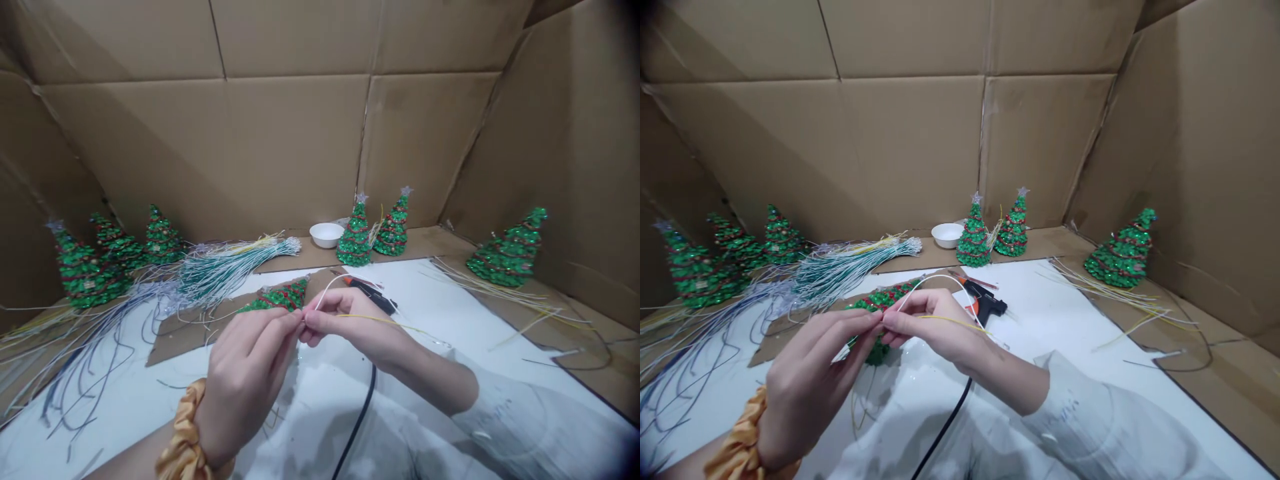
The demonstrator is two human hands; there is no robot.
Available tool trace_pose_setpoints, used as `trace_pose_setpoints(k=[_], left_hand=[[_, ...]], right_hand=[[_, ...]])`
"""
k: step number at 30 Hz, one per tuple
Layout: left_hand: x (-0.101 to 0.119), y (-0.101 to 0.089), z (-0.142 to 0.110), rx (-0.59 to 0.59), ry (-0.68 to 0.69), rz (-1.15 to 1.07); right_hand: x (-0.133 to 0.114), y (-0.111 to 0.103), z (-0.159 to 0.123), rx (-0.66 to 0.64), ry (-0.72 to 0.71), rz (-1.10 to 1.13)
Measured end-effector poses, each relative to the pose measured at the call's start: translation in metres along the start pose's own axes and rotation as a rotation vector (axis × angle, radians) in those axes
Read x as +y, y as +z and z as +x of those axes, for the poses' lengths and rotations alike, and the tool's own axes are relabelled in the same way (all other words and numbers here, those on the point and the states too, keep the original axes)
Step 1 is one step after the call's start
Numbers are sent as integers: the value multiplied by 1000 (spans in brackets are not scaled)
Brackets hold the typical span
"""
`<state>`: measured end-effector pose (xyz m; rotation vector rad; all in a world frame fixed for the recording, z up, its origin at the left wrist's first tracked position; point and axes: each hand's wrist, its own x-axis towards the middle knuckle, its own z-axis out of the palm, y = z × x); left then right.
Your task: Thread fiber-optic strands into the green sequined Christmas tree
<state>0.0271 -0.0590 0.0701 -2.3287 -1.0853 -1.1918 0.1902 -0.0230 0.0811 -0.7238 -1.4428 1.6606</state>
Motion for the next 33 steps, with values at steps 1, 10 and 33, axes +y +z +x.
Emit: trace_pose_setpoints(k=[1,10,33], left_hand=[[0,-3,0,16,-4,-3],[1,-9,6,64,-7,-123],[-2,-17,16,-71,-835,-935]], right_hand=[[0,0,-1,-17,-12,-5],[-10,12,-8,106,-48,13],[-22,-19,0,391,-266,97]])
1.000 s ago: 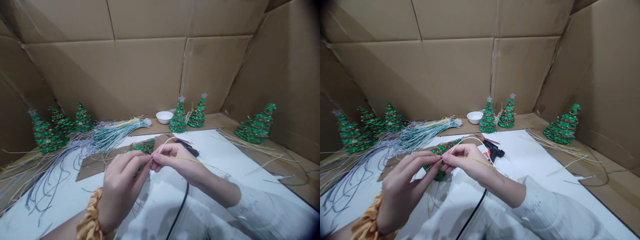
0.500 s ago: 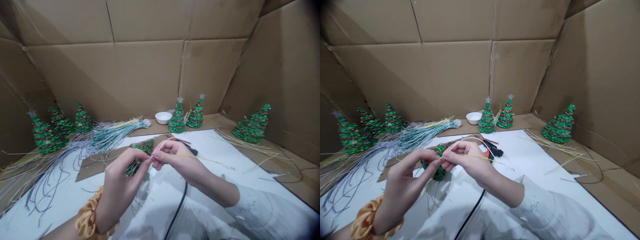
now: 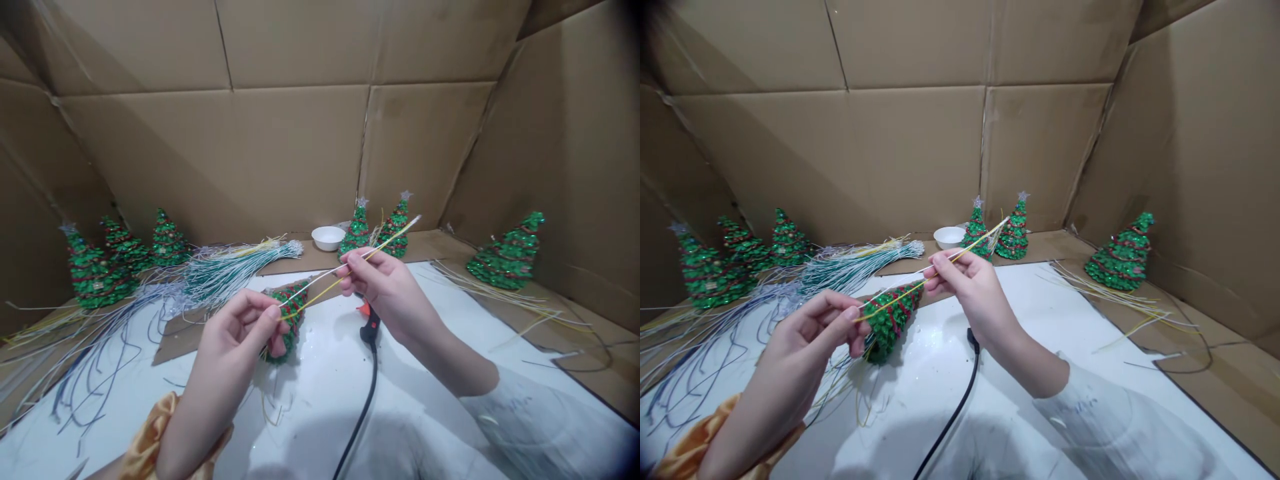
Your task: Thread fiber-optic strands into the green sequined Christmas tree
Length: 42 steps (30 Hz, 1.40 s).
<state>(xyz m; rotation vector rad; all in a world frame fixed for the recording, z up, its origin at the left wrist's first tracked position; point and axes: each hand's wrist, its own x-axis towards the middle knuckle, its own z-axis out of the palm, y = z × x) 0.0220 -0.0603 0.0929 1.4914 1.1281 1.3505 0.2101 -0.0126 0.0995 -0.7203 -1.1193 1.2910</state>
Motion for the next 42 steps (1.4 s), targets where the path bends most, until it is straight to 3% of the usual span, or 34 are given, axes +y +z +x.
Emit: trace_pose_setpoints(k=[13,24,32,42], left_hand=[[5,0,6,-19,-78,38],[1,-1,14,-24,-184,-33],[2,-6,17,-177,-261,100],[-4,-15,19,-355,-342,74]], right_hand=[[3,7,-7,125,-314,-209],[7,7,-7,70,-387,-302],[10,7,-8,51,-423,-295],[11,9,-9,7,-478,-306]])
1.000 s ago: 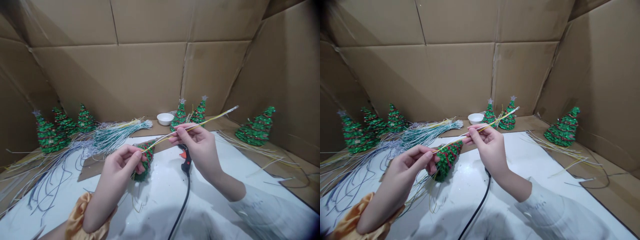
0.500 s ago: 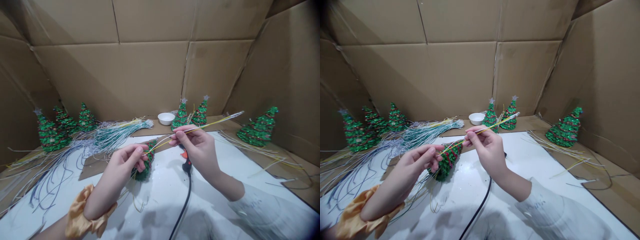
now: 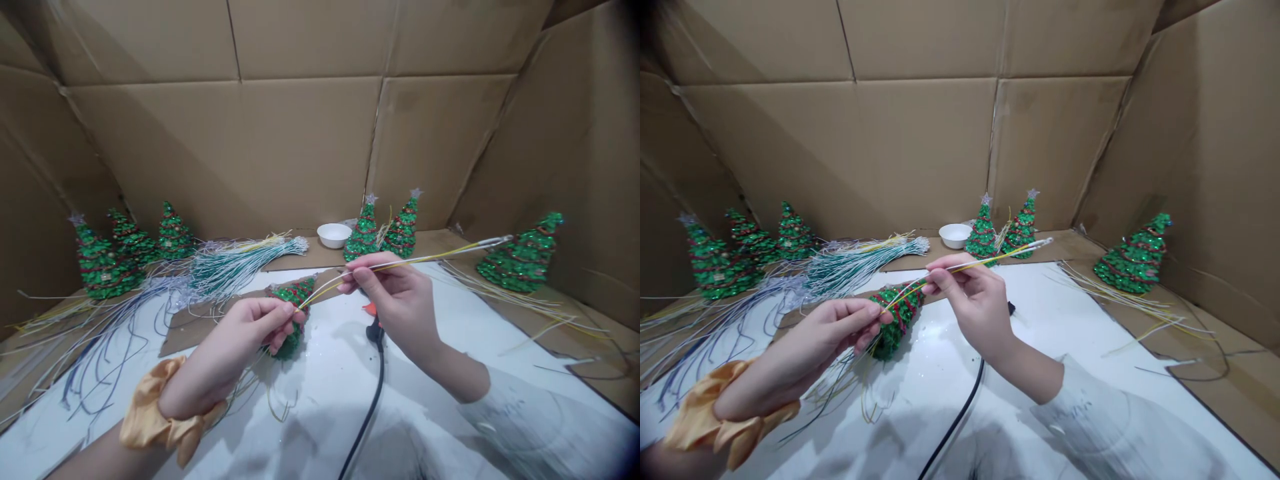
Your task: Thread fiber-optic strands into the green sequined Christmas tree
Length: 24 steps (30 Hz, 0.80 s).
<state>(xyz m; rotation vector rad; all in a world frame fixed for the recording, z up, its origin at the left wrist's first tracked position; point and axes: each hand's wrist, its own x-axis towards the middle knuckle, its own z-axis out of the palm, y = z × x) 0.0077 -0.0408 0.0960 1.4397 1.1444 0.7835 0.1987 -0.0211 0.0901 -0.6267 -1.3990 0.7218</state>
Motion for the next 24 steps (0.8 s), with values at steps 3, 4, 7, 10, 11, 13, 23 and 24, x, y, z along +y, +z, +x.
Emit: trace_pose_setpoints(k=[3,4,7,10,11,13,23,24], left_hand=[[3,0,-1,14,23,52],[4,1,-1,35,42,85],[3,4,-1,171,116,216],[-2,8,-2,338,222,389],[-4,8,-2,379,259,454],[-9,10,-2,451,348,591],[-38,26,-3,421,834,1055],[-40,28,-3,400,843,1061]], right_hand=[[1,0,0,9,15,22],[1,0,0,15,27,30],[3,0,0,49,105,42],[6,1,1,85,202,50],[7,1,1,91,229,53],[9,-1,0,92,287,55],[-2,-55,-60,-119,1049,164],[-10,-60,-65,-192,1059,108]])
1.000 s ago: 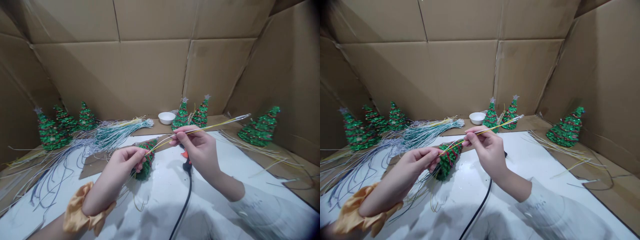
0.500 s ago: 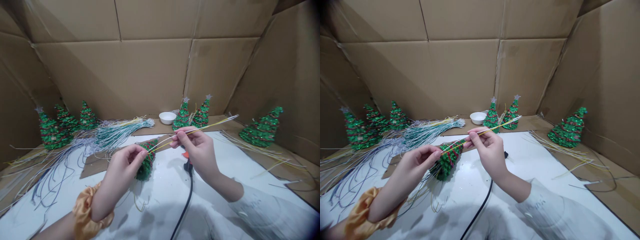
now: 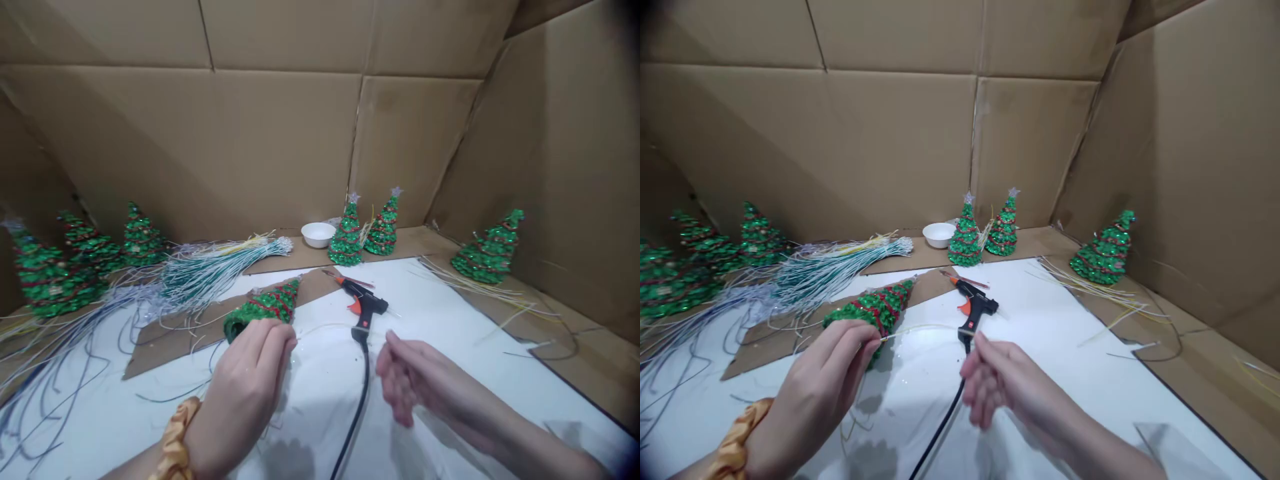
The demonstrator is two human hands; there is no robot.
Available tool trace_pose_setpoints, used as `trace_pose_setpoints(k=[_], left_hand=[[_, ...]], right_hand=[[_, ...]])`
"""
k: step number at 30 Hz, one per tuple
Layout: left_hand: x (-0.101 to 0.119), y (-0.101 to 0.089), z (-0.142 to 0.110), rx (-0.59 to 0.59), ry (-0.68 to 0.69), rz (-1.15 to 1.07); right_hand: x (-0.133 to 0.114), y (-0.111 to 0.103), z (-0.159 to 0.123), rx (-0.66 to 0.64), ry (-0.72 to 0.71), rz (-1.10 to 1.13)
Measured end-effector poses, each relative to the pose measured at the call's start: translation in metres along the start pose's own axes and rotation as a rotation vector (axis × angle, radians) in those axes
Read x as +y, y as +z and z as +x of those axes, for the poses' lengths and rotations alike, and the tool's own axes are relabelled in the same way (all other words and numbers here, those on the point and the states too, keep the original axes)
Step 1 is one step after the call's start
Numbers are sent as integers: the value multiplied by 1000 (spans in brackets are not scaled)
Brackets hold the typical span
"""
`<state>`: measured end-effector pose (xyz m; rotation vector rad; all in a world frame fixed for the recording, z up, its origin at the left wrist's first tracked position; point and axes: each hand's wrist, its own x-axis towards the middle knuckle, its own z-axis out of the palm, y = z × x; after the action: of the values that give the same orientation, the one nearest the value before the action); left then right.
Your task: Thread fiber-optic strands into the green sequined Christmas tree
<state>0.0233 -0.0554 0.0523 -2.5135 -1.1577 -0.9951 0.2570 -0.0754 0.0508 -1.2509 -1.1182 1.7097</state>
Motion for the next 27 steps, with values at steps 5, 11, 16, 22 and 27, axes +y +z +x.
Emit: trace_pose_setpoints(k=[5,11,16,22,27], left_hand=[[7,4,-2,-18,81,-79],[5,6,-4,13,68,-33],[0,3,-3,87,32,106],[1,5,-1,48,-24,22],[5,6,-2,54,-54,-20]], right_hand=[[-16,9,-14,206,-755,-768],[-25,45,34,-67,-834,-930],[-22,59,42,3,-847,-888],[-14,59,45,115,-787,-856],[-7,60,46,169,-869,-873]])
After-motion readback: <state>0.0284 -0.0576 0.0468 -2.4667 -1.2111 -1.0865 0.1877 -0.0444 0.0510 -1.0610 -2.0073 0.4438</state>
